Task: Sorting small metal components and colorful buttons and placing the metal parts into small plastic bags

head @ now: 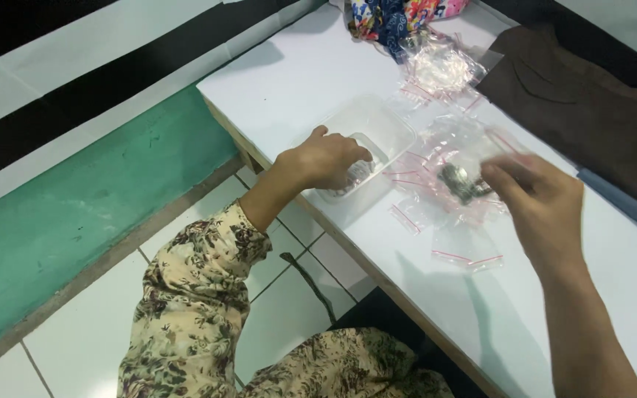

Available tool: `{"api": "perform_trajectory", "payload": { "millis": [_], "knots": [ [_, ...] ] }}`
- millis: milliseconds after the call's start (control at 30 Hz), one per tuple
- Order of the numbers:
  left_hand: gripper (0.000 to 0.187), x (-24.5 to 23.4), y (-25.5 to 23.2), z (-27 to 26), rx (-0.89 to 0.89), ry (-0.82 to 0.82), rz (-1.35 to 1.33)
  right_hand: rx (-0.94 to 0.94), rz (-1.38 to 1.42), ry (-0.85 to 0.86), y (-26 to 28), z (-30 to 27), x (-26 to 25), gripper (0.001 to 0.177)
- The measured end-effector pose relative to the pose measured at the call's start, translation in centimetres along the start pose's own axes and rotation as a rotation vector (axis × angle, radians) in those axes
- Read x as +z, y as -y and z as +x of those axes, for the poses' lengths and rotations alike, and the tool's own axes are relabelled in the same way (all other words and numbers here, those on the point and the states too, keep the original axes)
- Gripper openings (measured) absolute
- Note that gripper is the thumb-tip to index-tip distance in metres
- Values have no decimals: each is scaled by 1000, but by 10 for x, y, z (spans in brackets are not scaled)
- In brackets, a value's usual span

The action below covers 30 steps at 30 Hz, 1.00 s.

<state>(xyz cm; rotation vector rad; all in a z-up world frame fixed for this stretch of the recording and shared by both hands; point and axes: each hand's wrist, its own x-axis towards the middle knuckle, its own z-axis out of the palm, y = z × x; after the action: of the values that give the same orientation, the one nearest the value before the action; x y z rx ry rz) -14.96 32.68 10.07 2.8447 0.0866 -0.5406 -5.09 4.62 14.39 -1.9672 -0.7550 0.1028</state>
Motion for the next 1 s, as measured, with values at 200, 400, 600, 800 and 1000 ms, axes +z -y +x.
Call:
{"api": "perform_trajectory", "payload": {
  "millis": [200,400,600,800,1000],
  "knots": [
    [51,58,32,64,2,-228,106,-199,151,-11,-8,60,63,18],
    [17,54,30,56,67,-459,102,-222,64,5,-14,89,121,7],
    [11,36,21,26,148,-566,149,-211,-202,72,-27,93,140,20],
    [18,36,15,14,145,-503,160,-234,-465,248,-34,83,144,21],
    [22,45,19,18,122,-481,130,-221,-545,378,-29,75,140,30]
  ]
}}
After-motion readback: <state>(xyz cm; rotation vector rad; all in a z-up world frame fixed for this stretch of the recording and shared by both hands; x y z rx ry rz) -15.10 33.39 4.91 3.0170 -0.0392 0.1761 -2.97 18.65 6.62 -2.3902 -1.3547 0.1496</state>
